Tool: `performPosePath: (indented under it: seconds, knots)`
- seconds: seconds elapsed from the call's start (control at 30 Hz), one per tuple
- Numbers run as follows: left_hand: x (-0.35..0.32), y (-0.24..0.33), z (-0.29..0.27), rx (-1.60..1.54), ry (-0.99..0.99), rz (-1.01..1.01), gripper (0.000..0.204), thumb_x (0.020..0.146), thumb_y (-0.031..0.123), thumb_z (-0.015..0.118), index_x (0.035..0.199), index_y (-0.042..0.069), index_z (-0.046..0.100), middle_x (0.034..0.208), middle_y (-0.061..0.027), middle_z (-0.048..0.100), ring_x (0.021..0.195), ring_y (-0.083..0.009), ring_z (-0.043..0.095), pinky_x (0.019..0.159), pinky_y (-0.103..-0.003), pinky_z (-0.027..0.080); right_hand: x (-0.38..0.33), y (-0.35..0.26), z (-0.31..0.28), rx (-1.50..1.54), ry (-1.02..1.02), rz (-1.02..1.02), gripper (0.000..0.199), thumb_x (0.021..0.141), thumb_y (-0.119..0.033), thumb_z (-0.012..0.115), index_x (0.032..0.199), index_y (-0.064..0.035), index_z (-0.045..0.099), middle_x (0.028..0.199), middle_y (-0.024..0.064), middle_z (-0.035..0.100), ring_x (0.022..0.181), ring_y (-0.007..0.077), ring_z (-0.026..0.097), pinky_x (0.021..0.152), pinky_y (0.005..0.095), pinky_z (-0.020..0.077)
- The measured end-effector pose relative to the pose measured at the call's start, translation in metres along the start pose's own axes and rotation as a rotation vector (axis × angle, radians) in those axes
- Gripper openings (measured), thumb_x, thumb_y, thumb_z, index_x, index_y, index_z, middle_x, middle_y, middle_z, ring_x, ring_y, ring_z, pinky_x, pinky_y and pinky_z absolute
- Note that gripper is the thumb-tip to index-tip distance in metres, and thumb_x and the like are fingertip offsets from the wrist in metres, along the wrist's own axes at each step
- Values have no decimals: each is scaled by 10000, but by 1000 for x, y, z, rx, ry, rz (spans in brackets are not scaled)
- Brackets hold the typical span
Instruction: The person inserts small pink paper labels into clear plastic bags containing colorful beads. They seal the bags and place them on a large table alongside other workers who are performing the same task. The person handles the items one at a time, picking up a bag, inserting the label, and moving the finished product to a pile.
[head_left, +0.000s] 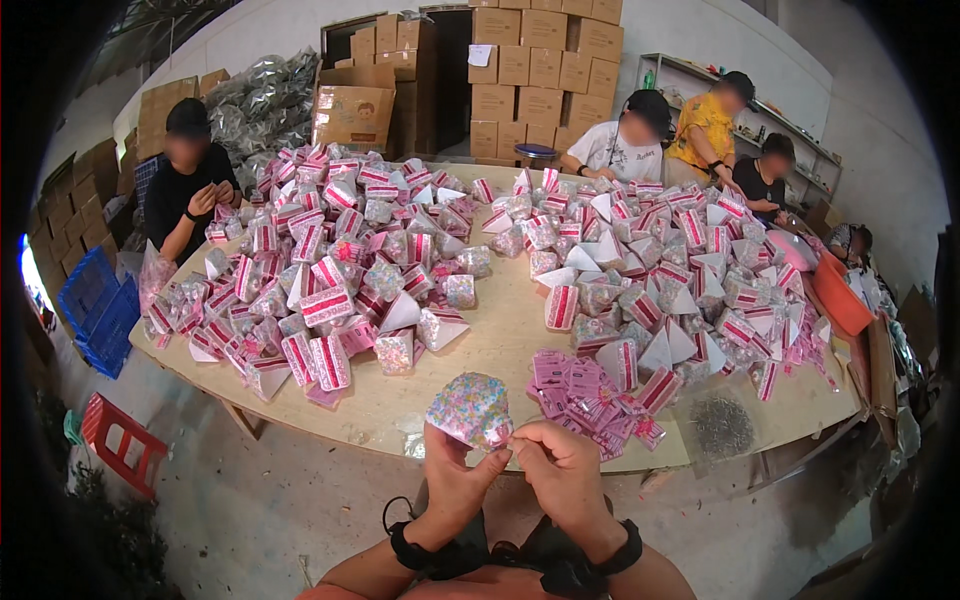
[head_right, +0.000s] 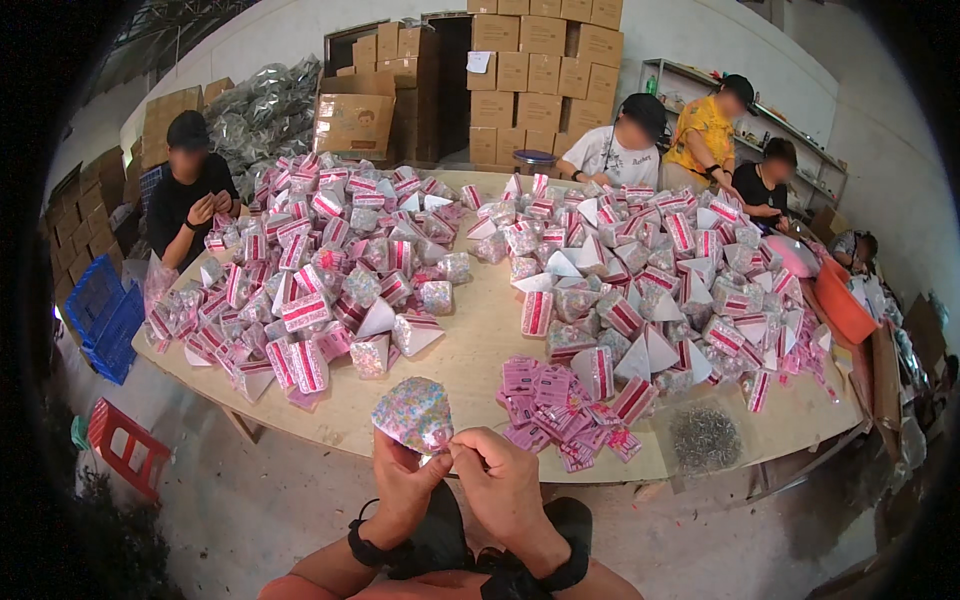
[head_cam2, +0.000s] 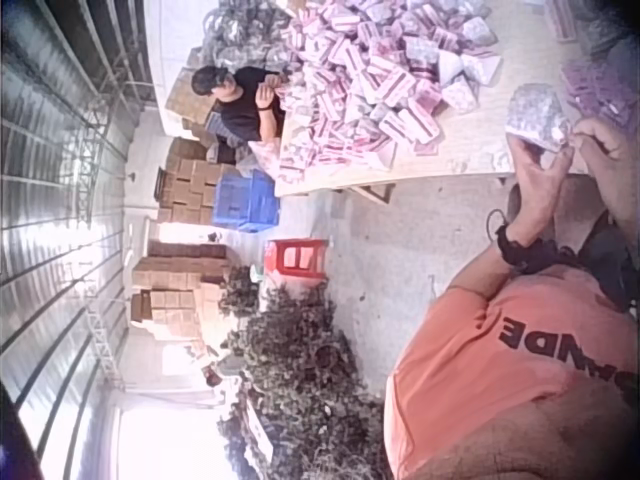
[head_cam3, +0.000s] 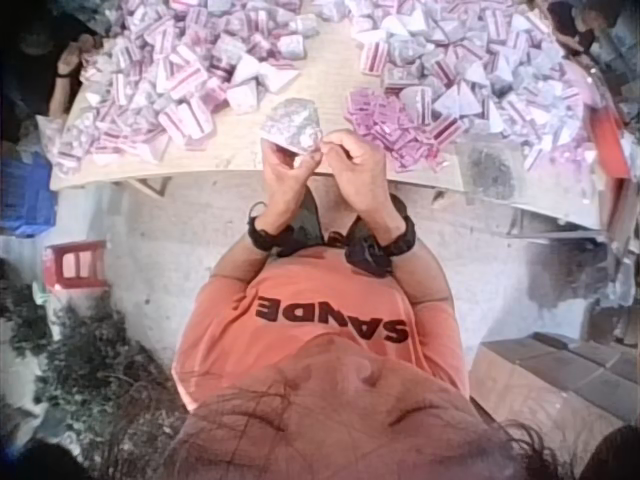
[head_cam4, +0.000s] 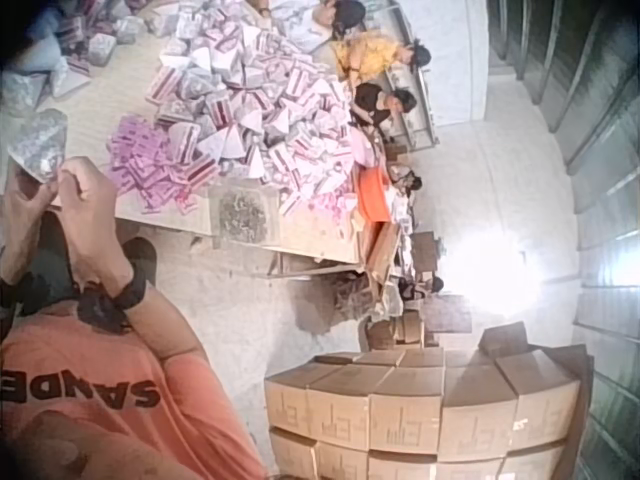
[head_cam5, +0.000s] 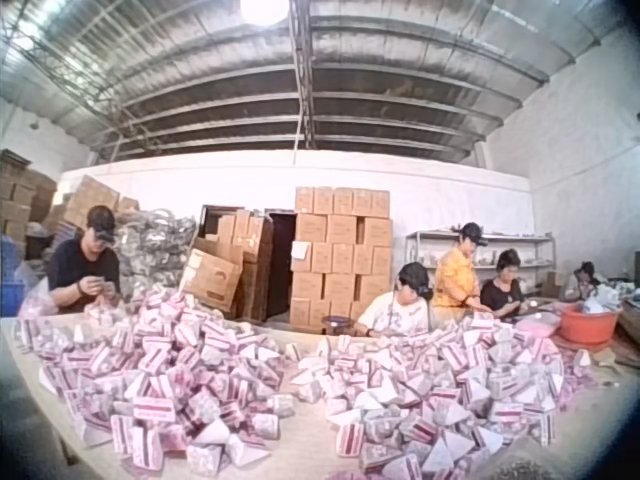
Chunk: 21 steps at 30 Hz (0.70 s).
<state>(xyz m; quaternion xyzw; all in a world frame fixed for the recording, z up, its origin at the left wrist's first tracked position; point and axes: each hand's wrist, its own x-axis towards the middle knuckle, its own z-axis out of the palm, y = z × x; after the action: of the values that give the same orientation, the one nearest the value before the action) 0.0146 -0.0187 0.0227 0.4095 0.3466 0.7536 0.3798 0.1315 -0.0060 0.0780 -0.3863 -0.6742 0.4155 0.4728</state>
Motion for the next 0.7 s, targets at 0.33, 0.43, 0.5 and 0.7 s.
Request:
performPosePath:
  seconds: [0.33, 0.43, 0.5, 0.7]
  knots:
    - [-1, -6, -5, 167, -28, 83, 733, 683, 100, 744, 1237, 14, 271, 1196, -107, 408, 1106, -205, 438, 929, -349, 378, 0, 2, 0, -70, 35, 19, 51, 782, -42, 556, 808, -3, 578, 663, 91, 572, 568, 115, 527, 518, 259, 415]
    - [-1, -10, -9, 196, -39, 72, 725, 687, 107, 742, 1234, 11, 276, 1192, -111, 418, 1097, -208, 451, 934, -350, 376, 1, 6, 2, -53, 32, 41, 50, 783, -42, 562, 814, -3, 569, 642, 81, 557, 551, 102, 512, 502, 256, 406]
    - [1, -11, -12, 210, -51, 54, 725, 687, 114, 744, 1232, 9, 278, 1191, -114, 424, 1091, -211, 460, 934, -349, 377, 2, 13, 2, -23, 8, 64, 73, 788, -42, 567, 847, -2, 549, 629, 72, 552, 535, 91, 501, 488, 247, 396]
    - [-2, -19, -12, 166, -59, -42, 613, 668, 51, 746, 1131, 6, 347, 1055, -100, 507, 961, -168, 535, 829, -301, 441, 8, 12, 2, 337, -60, 280, 167, 799, -13, 544, 924, -25, 433, 597, 49, 526, 469, 63, 476, 396, 183, 329]
